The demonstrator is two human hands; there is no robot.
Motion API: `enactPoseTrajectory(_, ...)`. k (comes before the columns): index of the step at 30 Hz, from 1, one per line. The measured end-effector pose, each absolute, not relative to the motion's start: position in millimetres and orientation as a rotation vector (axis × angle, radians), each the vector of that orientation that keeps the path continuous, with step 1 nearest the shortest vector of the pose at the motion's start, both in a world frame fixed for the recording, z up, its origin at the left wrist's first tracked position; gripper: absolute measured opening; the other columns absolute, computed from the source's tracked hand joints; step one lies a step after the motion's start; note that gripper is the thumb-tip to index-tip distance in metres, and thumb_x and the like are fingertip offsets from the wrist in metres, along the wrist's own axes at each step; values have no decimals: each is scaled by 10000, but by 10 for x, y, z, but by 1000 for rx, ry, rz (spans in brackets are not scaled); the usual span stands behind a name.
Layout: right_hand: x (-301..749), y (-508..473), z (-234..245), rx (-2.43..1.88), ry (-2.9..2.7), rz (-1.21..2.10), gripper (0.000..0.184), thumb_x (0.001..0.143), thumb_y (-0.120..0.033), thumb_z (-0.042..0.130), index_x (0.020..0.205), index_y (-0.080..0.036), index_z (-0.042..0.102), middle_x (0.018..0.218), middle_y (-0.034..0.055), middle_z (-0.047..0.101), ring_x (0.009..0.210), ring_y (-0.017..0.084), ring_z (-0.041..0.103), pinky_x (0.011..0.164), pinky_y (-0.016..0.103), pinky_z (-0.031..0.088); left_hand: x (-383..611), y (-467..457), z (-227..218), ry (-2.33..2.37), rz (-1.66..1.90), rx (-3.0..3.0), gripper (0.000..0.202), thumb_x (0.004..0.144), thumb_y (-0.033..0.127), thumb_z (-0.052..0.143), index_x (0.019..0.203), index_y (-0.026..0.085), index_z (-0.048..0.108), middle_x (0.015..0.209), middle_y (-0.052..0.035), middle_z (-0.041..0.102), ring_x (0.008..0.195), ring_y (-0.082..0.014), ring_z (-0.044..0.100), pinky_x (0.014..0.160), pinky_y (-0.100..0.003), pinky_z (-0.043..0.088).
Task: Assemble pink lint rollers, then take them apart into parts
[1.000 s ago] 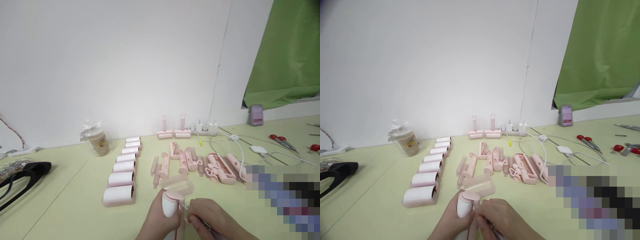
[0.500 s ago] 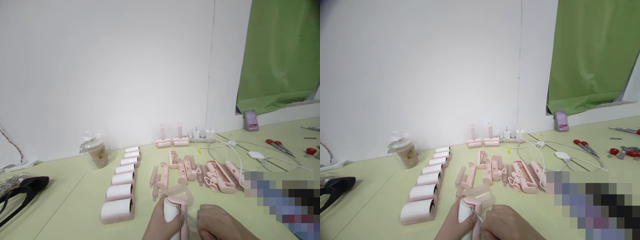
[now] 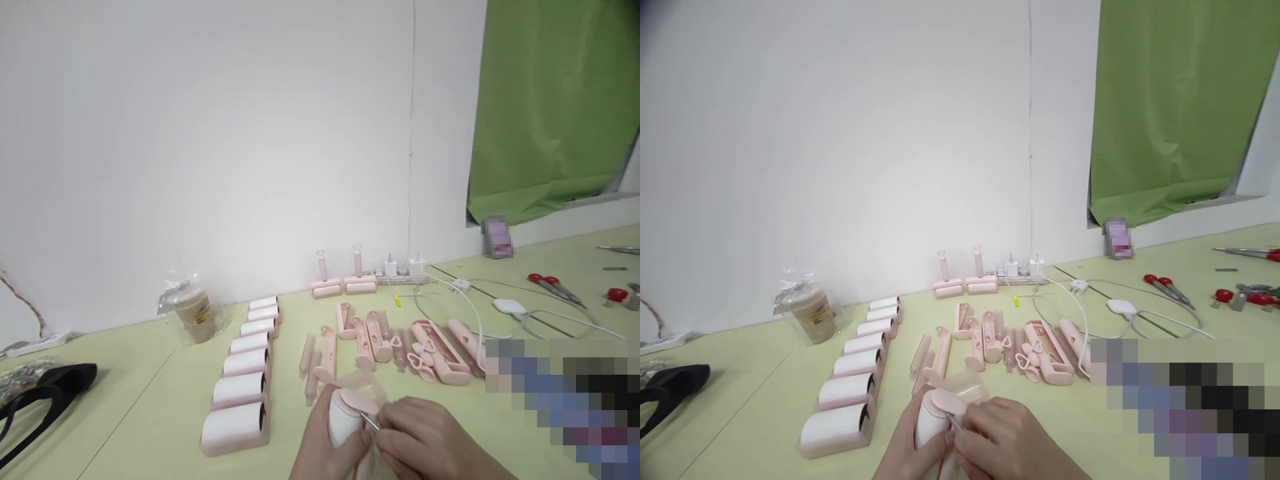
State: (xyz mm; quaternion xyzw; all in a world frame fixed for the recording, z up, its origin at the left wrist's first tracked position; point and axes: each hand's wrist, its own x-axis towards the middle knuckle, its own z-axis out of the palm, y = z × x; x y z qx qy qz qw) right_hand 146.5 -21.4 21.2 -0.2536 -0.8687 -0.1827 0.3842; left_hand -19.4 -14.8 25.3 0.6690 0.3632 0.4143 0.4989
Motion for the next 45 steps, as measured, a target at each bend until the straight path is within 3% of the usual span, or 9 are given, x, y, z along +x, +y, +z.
enactPoseTrajectory(4,1553,-190,275,-733,-2021,-508,165,706,-81,415,703,-211,517,710,23,563,588,108,528,521,184,422,-65,-86,499,1072,980,1764,208,701,330,547,804,154,506,758,-34,574,715,-180,524,657,-266,407)
enactPoseTrajectory(8,1668,-133,211,-821,-2003,-334,210,803,-125,344,718,-201,520,727,22,559,466,58,496,427,128,391,128,4,581,1135,994,1782,199,673,326,572,771,161,518,730,-16,591,701,-174,540,629,-252,415)
enactPoseTrajectory(14,1771,-80,169,-977,-1994,-261,225,850,-240,365,755,-236,570,764,18,604,586,112,563,522,179,451,366,182,536,1061,1115,1429,241,616,237,624,806,161,499,691,8,576,649,-144,538,583,-227,428)
enactPoseTrajectory(18,1839,-6,170,-1076,-1944,-276,180,843,-254,392,792,-240,563,796,21,588,594,128,549,511,204,442,519,306,494,910,1121,1191,220,551,170,663,683,163,487,572,40,521,534,-109,502,489,-196,392)
enactPoseTrajectory(25,2061,176,136,-1027,-1803,-268,193,854,-167,346,709,-199,469,723,37,468,715,165,519,664,298,426,588,334,421,780,1018,840,224,668,326,613,763,150,510,649,-3,555,548,-97,541,532,-192,432)
enactPoseTrajectory(29,2110,212,67,-1189,-1862,-163,195,874,-216,336,760,-200,493,729,38,514,721,169,535,688,304,432,318,338,460,1011,1029,1146,311,683,400,592,843,158,482,659,-6,559,540,-123,541,513,-223,433)
enactPoseTrajectory(37,2036,185,99,-1433,-2043,-207,251,852,-327,360,812,-227,586,611,28,649,536,190,594,439,253,367,-300,128,519,1692,699,2072,261,741,380,463,937,208,463,737,-37,622,687,-243,593,557,-274,360)
enactPoseTrajectory(41,1791,54,176,-1296,-1892,266,359,872,-387,325,626,-204,512,528,8,572,496,146,552,479,244,406,-343,96,419,1702,697,2247,254,727,355,481,942,218,487,786,-50,645,723,-260,614,539,-258,347)
enactPoseTrajectory(45,1479,-104,176,-1033,-1763,862,398,882,-435,285,644,-185,482,557,-4,548,472,113,549,481,225,436,-329,104,336,1722,748,2322,268,709,336,505,951,220,504,811,-56,657,730,-261,620,527,-250,361)
